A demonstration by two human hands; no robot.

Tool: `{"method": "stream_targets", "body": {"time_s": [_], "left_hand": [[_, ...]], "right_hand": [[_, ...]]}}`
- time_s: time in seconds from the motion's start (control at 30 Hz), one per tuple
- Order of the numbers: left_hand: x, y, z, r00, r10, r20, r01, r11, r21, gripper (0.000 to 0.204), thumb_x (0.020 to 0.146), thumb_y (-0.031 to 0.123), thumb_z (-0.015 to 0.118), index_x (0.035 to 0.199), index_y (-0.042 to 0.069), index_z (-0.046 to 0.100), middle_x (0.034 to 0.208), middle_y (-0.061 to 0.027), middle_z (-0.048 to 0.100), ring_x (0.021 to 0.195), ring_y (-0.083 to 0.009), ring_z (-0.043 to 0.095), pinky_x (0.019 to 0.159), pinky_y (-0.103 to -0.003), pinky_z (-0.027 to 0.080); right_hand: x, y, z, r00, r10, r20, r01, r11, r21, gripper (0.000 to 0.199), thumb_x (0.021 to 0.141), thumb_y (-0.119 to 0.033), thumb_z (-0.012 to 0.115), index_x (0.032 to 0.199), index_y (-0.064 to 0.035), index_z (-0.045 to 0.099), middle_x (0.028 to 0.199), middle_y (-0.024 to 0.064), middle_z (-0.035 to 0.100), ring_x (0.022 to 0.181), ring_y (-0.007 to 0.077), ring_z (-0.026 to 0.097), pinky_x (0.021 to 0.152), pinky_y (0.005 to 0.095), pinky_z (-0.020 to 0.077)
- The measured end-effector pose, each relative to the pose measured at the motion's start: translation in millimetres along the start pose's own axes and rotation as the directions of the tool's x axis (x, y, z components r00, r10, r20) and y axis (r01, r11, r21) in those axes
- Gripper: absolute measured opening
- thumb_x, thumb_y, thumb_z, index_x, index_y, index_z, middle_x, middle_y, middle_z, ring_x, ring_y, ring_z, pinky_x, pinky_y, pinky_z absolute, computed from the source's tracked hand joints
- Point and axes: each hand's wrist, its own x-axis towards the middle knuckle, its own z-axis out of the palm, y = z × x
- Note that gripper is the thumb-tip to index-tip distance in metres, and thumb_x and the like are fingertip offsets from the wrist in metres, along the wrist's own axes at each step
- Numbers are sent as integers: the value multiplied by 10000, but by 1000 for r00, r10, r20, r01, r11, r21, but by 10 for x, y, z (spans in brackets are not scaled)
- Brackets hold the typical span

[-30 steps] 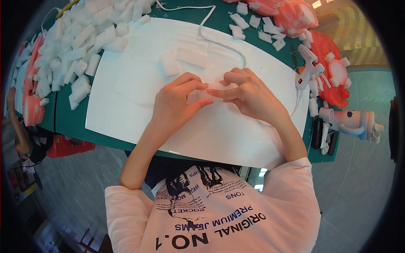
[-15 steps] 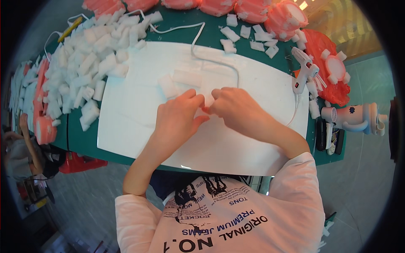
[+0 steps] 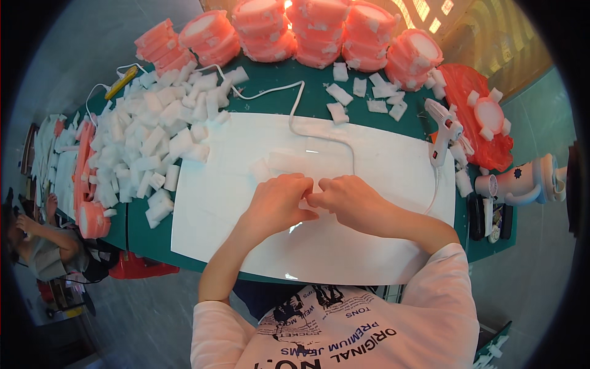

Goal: The person shapes and joins foam pieces together by applying glue with a hot glue gun and pressing the foam blocks together by hand.

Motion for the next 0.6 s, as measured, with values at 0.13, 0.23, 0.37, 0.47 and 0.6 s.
{"method": "stream_targets", "body": {"time_s": [0.13, 0.23, 0.37, 0.47, 0.6], "left_hand": [[-10, 10, 34, 1000, 4, -19, -4, 999, -35, 283, 636, 231, 754, 732, 70, 541, 756, -52, 586, 744, -259, 586, 614, -362, 453], [-16, 20, 9, 1000, -8, 17, 9, 1000, -16, 269, 656, 231, 741, 762, 80, 546, 787, -39, 580, 756, -253, 591, 622, -375, 457], [-12, 11, 15, 1000, -4, 5, 4, 999, -34, 277, 656, 232, 743, 751, 74, 537, 789, -44, 579, 760, -257, 590, 625, -376, 456], [-3, 5, 12, 1000, 6, -2, -6, 1000, -15, 282, 655, 234, 746, 751, 68, 538, 789, -50, 577, 764, -261, 588, 634, -378, 457], [11, -4, 18, 1000, 0, 8, 1, 1000, -17, 301, 645, 242, 753, 749, 58, 539, 794, -62, 578, 771, -268, 588, 643, -380, 459]], "right_hand": [[-38, -30, 1, 1000, -10, 11, 11, 999, -44, 303, 699, 70, 552, 965, -75, 554, 809, 106, 546, 726, 275, 572, 629, 371, 452], [-47, -101, 13, 995, 29, 95, -18, 993, -115, 349, 699, 76, 549, 1011, -71, 499, 829, 113, 527, 739, 276, 567, 632, 372, 455], [-46, -124, -10, 995, 30, 97, -15, 988, -155, 391, 695, 73, 554, 1041, -68, 438, 834, 115, 513, 758, 278, 565, 640, 366, 458], [-21, -110, -10, 992, 51, 117, -35, 990, -134, 388, 694, 70, 560, 1032, -68, 430, 834, 115, 510, 760, 278, 566, 642, 361, 459], [-35, -63, 33, 997, -80, -9, 77, 980, -185, 349, 626, 46, 633, 926, 10, 459, 740, 140, 541, 639, 255, 593, 550, 329, 459]]}}
